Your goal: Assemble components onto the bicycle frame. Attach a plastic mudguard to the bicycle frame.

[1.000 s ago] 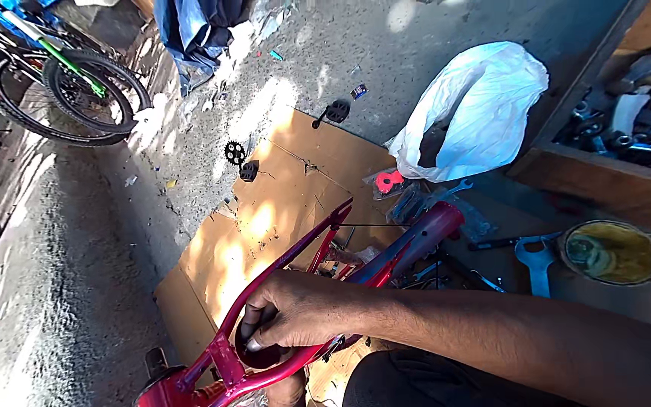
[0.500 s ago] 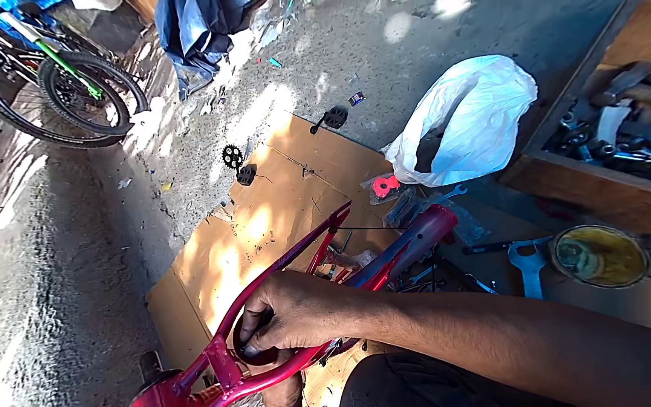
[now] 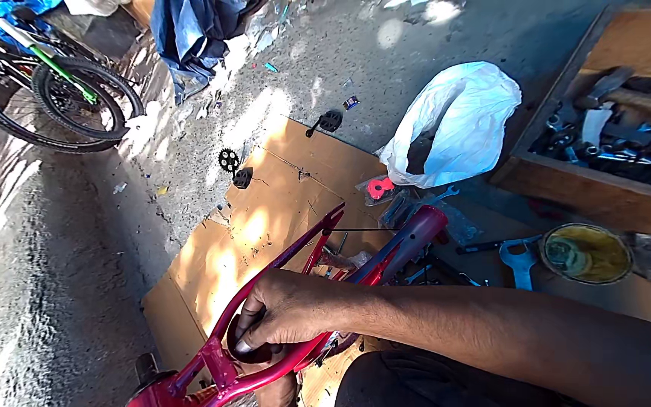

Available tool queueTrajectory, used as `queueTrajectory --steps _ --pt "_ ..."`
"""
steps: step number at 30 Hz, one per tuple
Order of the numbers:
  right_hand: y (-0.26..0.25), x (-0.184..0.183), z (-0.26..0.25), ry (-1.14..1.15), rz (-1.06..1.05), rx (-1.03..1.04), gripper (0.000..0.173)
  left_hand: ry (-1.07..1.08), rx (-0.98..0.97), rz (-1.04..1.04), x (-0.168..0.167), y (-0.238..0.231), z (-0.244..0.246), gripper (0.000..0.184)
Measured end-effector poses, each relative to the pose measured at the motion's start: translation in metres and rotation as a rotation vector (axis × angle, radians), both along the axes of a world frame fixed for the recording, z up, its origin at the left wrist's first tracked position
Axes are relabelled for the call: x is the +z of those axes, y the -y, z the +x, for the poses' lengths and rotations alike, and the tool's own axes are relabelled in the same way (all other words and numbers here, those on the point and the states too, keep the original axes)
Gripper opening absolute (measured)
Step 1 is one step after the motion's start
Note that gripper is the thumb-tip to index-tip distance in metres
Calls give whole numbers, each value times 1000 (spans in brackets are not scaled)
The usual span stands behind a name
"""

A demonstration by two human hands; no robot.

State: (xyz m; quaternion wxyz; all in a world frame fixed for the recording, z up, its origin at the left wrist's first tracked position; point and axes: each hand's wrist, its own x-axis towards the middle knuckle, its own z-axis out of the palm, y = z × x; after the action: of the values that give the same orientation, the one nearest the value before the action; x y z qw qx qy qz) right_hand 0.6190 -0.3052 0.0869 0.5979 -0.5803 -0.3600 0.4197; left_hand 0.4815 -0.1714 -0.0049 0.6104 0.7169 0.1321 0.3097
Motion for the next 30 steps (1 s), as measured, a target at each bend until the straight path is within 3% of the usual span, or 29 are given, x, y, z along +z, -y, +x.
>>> queueTrajectory --steps 2,5,7,10,15,22,26,28,30 --pt "-1 -1 0 11 0 -6 15 -25 25 -6 -12 -10 -6 51" --pt "1 -1 1 -11 26 15 15 -24 56 -98 13 10 0 41" --pt "1 -3 1 -12 65 24 16 48 -56 -55 11 5 0 40" --pt "-1 -4 0 26 66 14 16 64 -49 24 0 -3 -1 35" --pt "7 3 -7 244 25 -42 16 71 -10 -29 -2 5 -3 52" --pt "-3 -4 -4 42 24 -31 16 12 18 28 5 4 5 49" --pt "1 4 -11 177 -65 -100 20 -158 125 29 21 23 -6 64" --pt "4 14 -19 262 -145 -128 24 -205 214 -64 23 38 -18 52" --pt "12 26 -30 308 -212 -137 31 -140 341 -340 20 54 -31 17"
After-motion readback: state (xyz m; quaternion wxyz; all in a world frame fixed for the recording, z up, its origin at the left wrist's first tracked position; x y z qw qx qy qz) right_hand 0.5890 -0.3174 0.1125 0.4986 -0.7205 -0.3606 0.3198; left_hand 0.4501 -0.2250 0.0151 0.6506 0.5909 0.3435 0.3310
